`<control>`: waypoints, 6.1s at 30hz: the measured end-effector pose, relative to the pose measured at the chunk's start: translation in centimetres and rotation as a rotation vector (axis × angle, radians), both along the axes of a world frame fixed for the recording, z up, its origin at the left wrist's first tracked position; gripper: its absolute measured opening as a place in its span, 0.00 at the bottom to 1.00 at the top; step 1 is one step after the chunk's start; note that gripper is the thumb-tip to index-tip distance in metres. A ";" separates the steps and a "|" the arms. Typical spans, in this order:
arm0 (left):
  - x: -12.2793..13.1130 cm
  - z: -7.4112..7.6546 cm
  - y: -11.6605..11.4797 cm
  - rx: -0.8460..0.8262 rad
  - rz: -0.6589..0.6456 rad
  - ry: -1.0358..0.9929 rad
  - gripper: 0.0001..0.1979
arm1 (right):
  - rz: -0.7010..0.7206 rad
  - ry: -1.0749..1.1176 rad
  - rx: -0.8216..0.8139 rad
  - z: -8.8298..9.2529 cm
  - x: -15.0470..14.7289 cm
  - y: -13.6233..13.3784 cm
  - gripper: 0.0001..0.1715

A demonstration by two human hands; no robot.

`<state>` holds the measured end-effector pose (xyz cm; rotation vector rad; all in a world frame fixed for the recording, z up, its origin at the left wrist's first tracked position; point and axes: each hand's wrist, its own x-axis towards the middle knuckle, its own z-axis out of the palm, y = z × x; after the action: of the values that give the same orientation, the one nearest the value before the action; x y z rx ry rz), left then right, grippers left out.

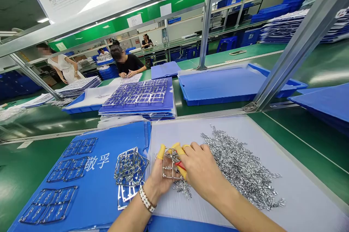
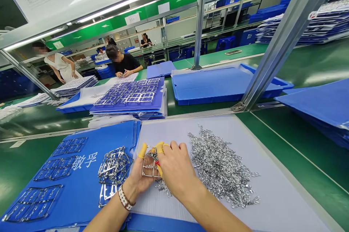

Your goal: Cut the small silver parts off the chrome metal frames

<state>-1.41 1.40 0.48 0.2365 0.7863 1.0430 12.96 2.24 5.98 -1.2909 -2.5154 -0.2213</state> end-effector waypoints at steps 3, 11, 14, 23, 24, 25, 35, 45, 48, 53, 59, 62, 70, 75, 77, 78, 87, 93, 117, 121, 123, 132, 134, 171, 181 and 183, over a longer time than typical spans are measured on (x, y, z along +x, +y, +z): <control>0.1 -0.3 0.0 -0.008 0.023 0.016 0.27 | 0.003 -0.017 -0.011 0.0 -0.1 0.1 0.11; 0.4 0.0 -0.1 -0.040 0.020 0.040 0.27 | 0.007 -0.054 -0.051 0.1 0.1 0.2 0.09; 0.4 0.0 -0.1 -0.020 0.004 0.042 0.28 | 0.011 -0.064 -0.071 0.2 0.2 0.3 0.10; 0.6 -0.2 0.0 0.028 -0.044 0.046 0.30 | 0.003 -0.129 -0.114 0.8 0.1 0.2 0.09; 0.6 -0.3 0.0 0.032 -0.054 0.052 0.31 | 0.000 -0.136 -0.113 0.8 0.0 0.2 0.08; 0.5 -0.5 0.0 0.032 -0.057 0.063 0.31 | -0.003 -0.141 -0.110 0.9 0.0 0.2 0.08; 0.4 -0.9 0.0 0.027 -0.062 0.117 0.31 | 0.022 -0.195 0.000 1.5 0.0 -0.2 0.11; 0.4 -0.3 -0.1 0.135 -0.225 -0.148 0.25 | 0.006 -0.198 -0.179 1.2 0.5 1.3 0.06; 0.4 -0.6 -0.1 0.166 -0.248 -0.188 0.26 | -0.014 -0.191 -0.214 1.1 0.9 1.2 0.07; 0.3 -0.9 0.0 0.168 -0.242 -0.227 0.26 | -0.048 -0.175 -0.216 0.8 1.5 0.7 0.13; 0.5 -1.1 0.0 0.166 -0.222 -0.144 0.27 | -0.054 -0.179 -0.208 0.8 1.4 0.6 0.12; 0.6 -1.4 0.0 0.179 -0.203 -0.107 0.27 | -0.057 -0.175 -0.216 0.9 1.3 0.6 0.11; 0.6 -0.9 -0.2 0.166 -0.163 0.007 0.28 | -0.062 -0.166 -0.237 0.9 1.3 0.7 0.10; 0.6 -0.9 -0.3 0.178 -0.152 0.051 0.27 | -0.071 -0.192 -0.238 1.0 1.3 0.7 0.11; 0.6 -1.1 -0.3 0.175 -0.138 0.093 0.26 | -0.071 -0.199 -0.226 1.0 1.2 0.7 0.10; 0.5 -1.2 -0.3 0.168 -0.132 0.114 0.26 | -0.068 -0.199 -0.224 1.1 1.2 0.7 0.10; 0.0 -1.1 0.0 0.217 -0.215 0.077 0.28 | -0.086 -0.156 -0.189 1.1 1.5 -0.2 0.11; 0.0 0.1 0.0 0.187 -0.225 -0.094 0.28 | -0.165 -0.084 -0.248 -0.4 3.2 -1.1 0.11; 0.1 -0.4 -0.2 0.185 -0.158 0.070 0.29 | -0.151 -0.124 -0.222 -0.9 2.4 -0.8 0.07; 0.2 -0.3 -0.2 0.194 -0.161 0.097 0.29 | -0.171 -0.162 -0.215 -0.9 2.1 -0.9 0.10; 0.2 -0.1 -0.2 0.198 -0.176 0.089 0.29 | -0.173 -0.178 -0.201 -1.0 2.0 -1.0 0.13; -0.5 0.4 0.1 0.185 -0.139 -0.024 0.28 | -0.161 -0.082 -0.174 -1.7 2.4 -2.2 0.15; -0.5 0.3 0.2 0.164 -0.120 -0.030 0.28 | -0.135 -0.064 -0.187 -1.9 2.1 -2.4 0.17; 0.2 -0.8 -1.6 1.215 0.077 1.580 0.39 | -0.133 1.350 -0.926 -2.4 0.2 -0.1 0.23; 0.1 0.9 -1.0 0.379 0.230 0.085 0.34 | 0.177 0.686 -0.334 -4.7 0.7 -0.7 0.19; 0.1 0.9 -0.3 0.231 0.199 -0.138 0.34 | 0.250 0.551 -0.247 -5.3 -0.7 -1.6 0.23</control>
<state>-1.26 1.11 1.37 0.2844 0.5723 1.3258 12.24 0.61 0.71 -0.9324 -2.2256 0.4527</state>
